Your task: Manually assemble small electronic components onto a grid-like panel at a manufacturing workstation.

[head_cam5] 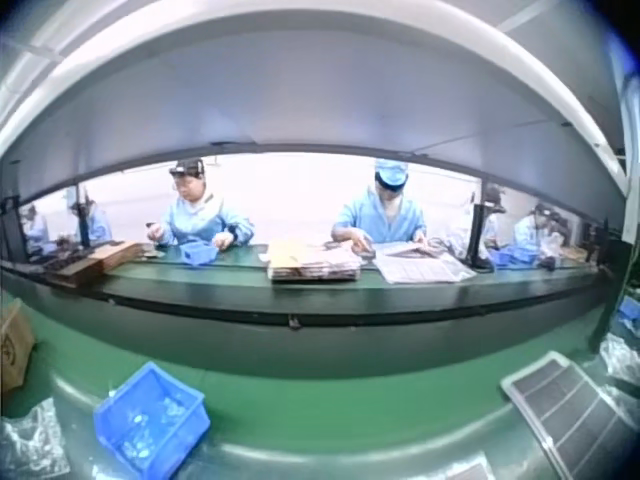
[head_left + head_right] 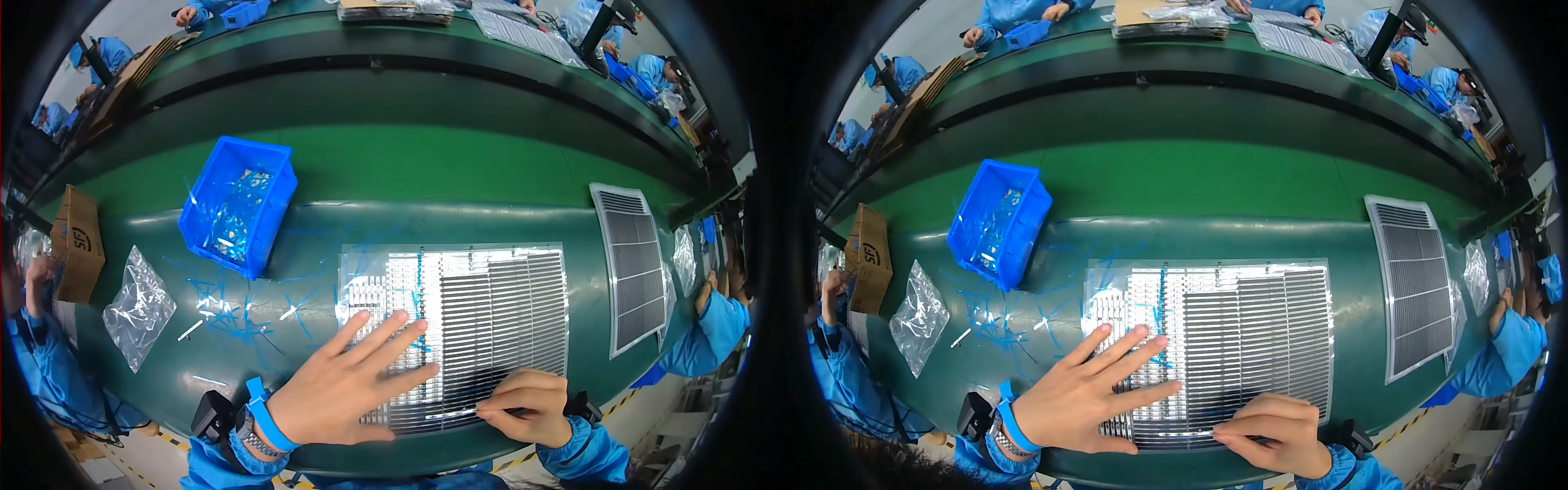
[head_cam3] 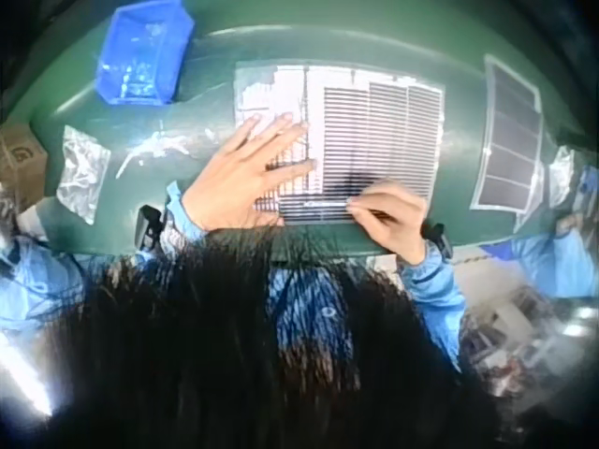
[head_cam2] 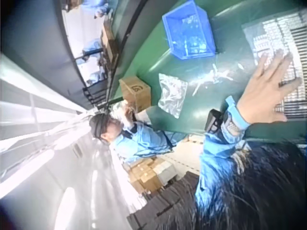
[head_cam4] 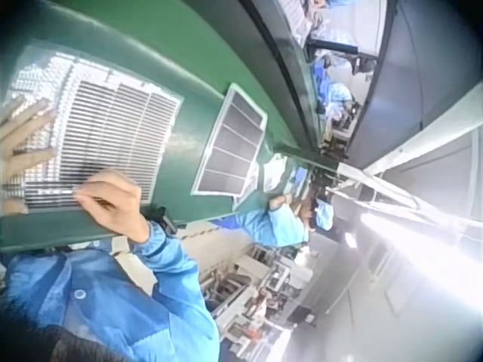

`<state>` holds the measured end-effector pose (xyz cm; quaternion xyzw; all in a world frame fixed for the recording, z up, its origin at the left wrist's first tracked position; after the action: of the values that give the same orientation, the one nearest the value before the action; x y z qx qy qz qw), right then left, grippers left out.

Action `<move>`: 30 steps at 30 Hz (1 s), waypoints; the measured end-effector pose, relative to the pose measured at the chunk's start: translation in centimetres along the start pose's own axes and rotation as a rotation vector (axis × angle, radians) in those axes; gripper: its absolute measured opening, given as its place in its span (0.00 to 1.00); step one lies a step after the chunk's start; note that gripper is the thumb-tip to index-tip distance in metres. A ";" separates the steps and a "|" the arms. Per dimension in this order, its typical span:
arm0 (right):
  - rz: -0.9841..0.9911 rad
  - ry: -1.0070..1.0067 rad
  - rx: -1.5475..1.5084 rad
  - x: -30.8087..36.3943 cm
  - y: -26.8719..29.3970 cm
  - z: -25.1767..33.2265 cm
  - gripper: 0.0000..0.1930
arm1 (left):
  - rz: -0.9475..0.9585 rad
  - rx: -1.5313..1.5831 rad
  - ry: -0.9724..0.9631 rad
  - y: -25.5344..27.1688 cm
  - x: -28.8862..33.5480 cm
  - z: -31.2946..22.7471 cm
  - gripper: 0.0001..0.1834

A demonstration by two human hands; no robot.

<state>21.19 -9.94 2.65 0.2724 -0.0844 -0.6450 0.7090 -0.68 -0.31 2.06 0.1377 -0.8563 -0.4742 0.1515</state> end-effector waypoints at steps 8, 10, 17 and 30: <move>0.016 -0.106 -0.043 -1.3 0.4 -0.9 0.07 | -0.080 0.025 0.034 -0.6 0.4 1.1 0.46; 0.014 -0.127 -0.033 -1.4 0.5 -1.2 0.07 | -0.091 0.042 0.027 -0.9 0.2 1.3 0.46; 0.069 -0.175 -0.127 -2.0 -0.8 -1.1 0.07 | -0.114 0.070 0.036 -0.7 0.5 1.5 0.46; 0.083 -0.033 0.059 -0.7 -3.7 -1.0 0.10 | -0.103 0.111 -0.039 -0.3 2.2 0.8 0.38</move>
<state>18.34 -9.08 0.12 0.2786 -0.1262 -0.6167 0.7254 -3.02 -0.64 1.71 0.1802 -0.8758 -0.4360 0.1023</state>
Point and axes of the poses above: each hand's wrist, its own x-axis away from the middle knuckle, its own y-axis out of the back of the hand, z = x × y, the point moved 5 cm from there along -x, towards the middle knuckle, and after that the axes turned 2 degrees about y, right-handed, at the moved point
